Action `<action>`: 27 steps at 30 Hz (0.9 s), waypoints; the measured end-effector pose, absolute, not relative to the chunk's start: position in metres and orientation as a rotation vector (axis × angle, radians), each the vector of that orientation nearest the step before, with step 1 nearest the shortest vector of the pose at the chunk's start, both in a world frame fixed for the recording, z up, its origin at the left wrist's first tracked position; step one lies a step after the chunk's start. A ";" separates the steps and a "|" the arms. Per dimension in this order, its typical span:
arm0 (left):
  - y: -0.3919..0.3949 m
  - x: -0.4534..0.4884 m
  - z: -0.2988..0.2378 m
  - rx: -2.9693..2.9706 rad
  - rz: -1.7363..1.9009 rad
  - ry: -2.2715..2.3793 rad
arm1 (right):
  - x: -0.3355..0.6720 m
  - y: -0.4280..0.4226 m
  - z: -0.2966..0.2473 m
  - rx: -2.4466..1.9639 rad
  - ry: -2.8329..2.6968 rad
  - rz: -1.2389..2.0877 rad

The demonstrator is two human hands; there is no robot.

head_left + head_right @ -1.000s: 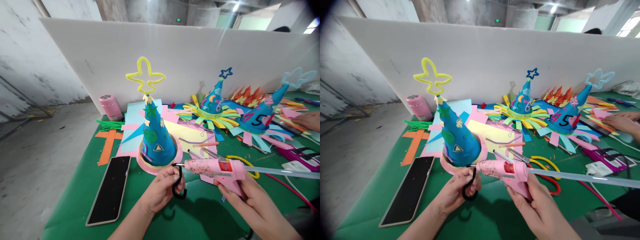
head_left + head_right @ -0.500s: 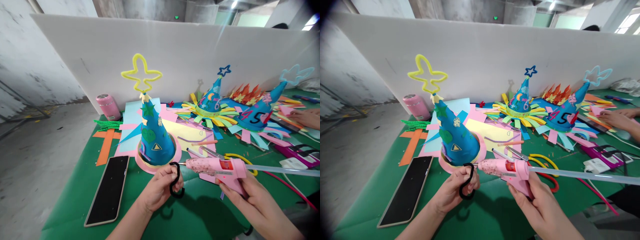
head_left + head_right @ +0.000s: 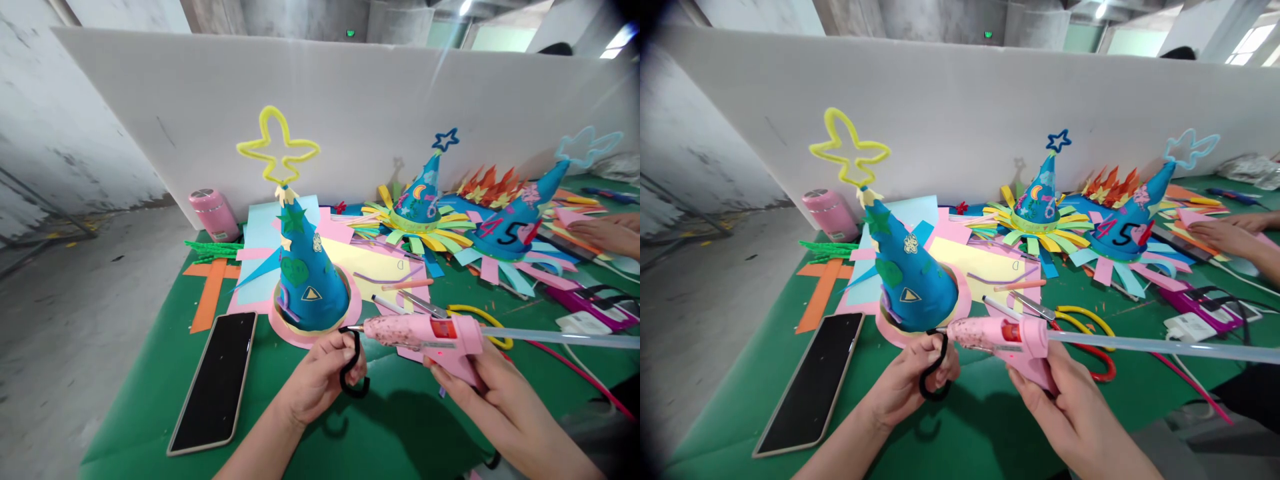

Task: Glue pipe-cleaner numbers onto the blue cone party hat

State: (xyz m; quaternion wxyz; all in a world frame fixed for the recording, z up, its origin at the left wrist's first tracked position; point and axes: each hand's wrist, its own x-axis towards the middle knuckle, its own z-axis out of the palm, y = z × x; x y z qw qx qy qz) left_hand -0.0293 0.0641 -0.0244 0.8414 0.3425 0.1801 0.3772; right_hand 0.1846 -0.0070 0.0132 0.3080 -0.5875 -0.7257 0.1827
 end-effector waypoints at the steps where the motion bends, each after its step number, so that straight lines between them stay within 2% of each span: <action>1: 0.064 -0.029 -0.024 0.724 0.799 0.378 | 0.185 -0.007 0.013 -1.558 -1.916 0.476; 27: 0.066 -0.030 -0.024 0.693 0.839 0.346 | 0.194 -0.017 0.012 -1.623 -1.943 0.449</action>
